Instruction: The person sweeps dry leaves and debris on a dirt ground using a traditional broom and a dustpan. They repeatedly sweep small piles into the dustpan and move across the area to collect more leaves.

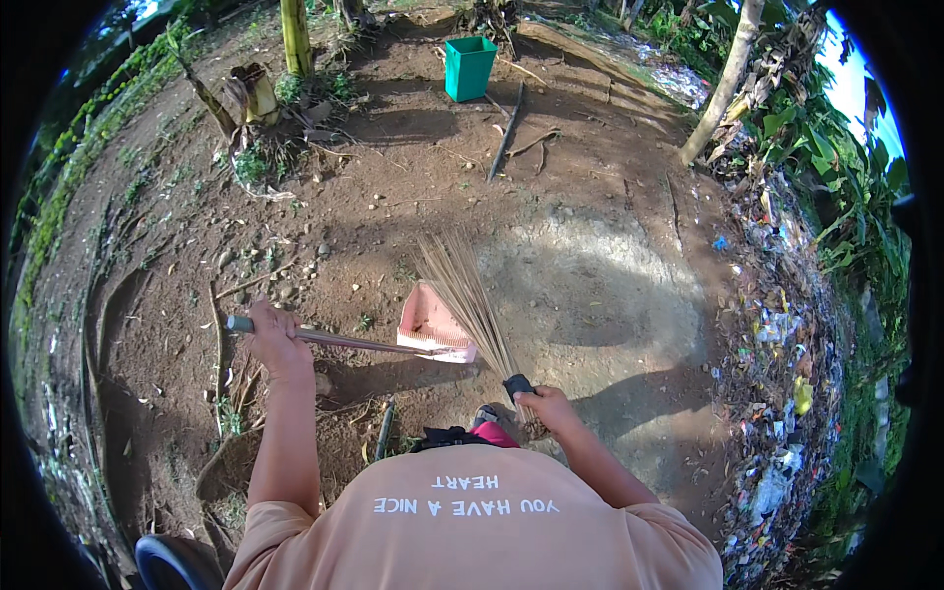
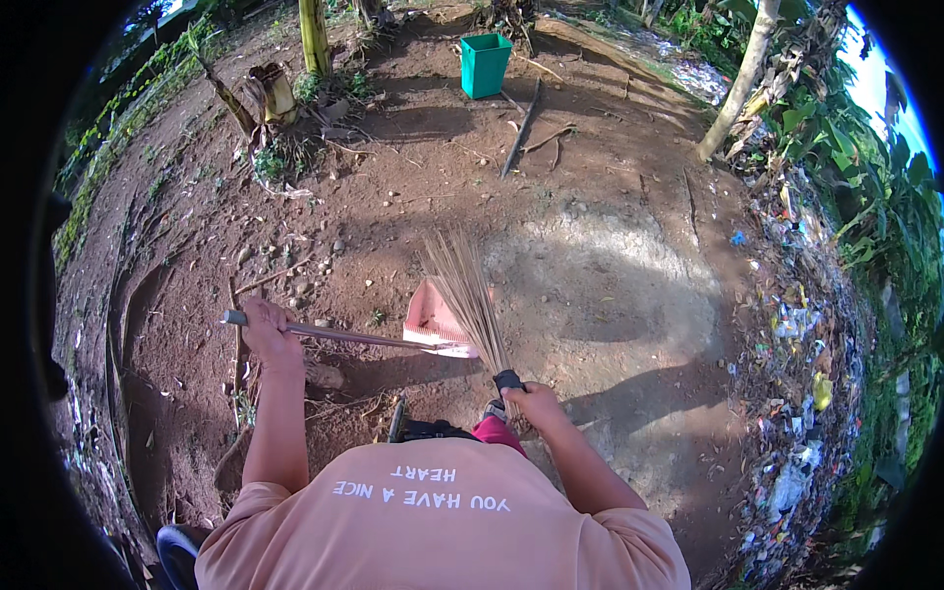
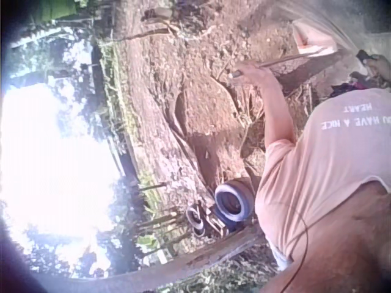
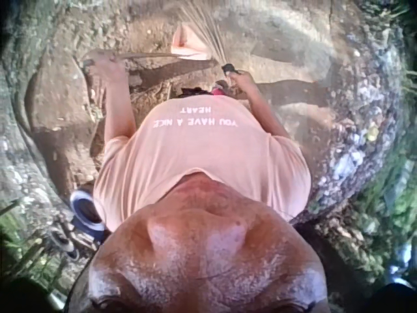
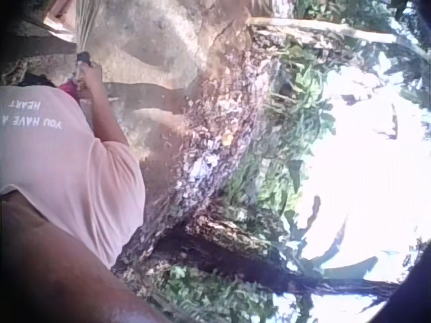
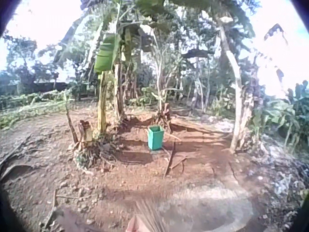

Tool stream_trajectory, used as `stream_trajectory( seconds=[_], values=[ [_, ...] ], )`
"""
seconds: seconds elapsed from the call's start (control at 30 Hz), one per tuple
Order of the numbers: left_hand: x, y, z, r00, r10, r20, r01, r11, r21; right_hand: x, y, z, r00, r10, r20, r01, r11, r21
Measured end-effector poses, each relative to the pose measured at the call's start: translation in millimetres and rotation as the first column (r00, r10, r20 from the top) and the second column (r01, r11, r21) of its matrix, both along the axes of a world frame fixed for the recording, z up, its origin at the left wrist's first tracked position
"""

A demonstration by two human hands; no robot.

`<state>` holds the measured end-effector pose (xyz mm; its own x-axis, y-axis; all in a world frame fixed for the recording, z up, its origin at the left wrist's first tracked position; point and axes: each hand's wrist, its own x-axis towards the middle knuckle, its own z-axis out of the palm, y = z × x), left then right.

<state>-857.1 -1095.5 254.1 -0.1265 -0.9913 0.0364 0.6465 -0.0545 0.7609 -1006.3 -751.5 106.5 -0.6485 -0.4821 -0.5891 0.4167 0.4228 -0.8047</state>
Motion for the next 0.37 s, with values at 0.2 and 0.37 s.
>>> stream_trajectory(
  seconds=[0.2,0.37],
  values=[
    [-128.4,-53.8,0.9,0.986,-0.059,0.157,0.092,0.974,-0.209,-141.2,-110.4,63.5,0.975,0.101,0.196,-0.080,0.990,-0.114],
    [-226.7,-114.3,-5.8,0.883,-0.115,0.455,0.268,0.919,-0.289,-242.8,-229.5,99.1,0.959,0.215,0.183,-0.195,0.973,-0.119]
  ],
)
